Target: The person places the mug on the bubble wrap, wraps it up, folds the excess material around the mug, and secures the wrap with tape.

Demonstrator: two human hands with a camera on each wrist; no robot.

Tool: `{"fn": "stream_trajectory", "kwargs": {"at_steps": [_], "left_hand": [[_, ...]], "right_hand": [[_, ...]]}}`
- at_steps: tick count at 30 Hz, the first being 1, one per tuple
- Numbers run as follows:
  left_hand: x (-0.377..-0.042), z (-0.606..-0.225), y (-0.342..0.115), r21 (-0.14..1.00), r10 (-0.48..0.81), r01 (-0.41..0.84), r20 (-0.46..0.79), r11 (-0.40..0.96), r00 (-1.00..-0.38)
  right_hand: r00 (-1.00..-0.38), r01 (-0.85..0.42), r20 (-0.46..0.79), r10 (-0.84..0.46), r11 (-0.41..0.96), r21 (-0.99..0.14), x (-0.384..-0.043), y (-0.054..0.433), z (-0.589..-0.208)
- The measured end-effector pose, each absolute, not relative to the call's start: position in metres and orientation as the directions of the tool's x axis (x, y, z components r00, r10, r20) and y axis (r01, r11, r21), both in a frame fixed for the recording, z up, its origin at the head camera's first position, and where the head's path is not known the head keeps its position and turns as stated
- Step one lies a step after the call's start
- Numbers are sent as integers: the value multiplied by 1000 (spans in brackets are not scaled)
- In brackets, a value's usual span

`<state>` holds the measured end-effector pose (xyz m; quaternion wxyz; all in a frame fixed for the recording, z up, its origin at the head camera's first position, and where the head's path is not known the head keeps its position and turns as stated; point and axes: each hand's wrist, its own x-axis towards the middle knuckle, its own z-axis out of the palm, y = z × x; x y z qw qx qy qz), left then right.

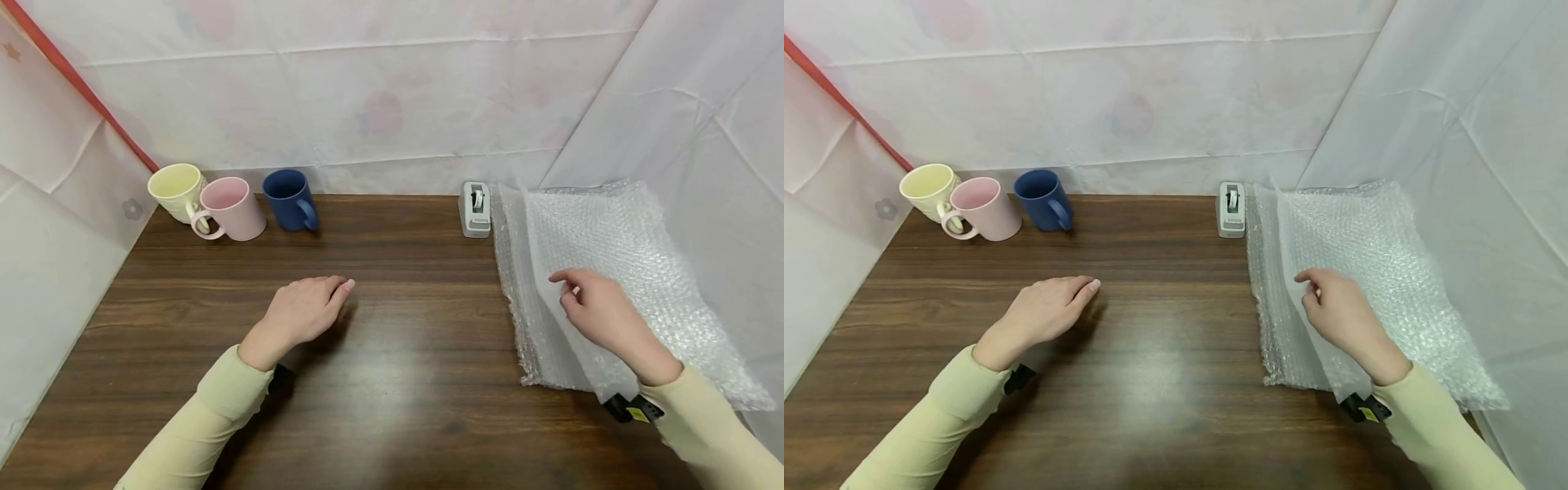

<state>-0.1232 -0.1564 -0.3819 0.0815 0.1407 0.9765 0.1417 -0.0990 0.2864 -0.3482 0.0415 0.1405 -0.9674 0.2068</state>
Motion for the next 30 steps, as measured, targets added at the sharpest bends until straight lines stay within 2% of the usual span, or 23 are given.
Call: {"fn": "stream_trajectory", "kwargs": {"at_steps": [7,17,22,30], "left_hand": [[-127,-379,-164,394,325,246,-146,885,-934],[-137,-380,-189,674,340,101,-232,731,-911],[-144,-380,-201,752,351,36,-264,658,-899],[-151,-383,-214,813,350,-50,-304,580,-886]], "right_hand": [[-981,-191,97,-166,887,-421,-97,297,-339],[-968,-250,59,-245,899,-359,-95,305,-323],[-956,-292,131,-264,900,-324,-89,302,-304],[-888,-411,315,-334,884,-221,-80,288,-278]]}}
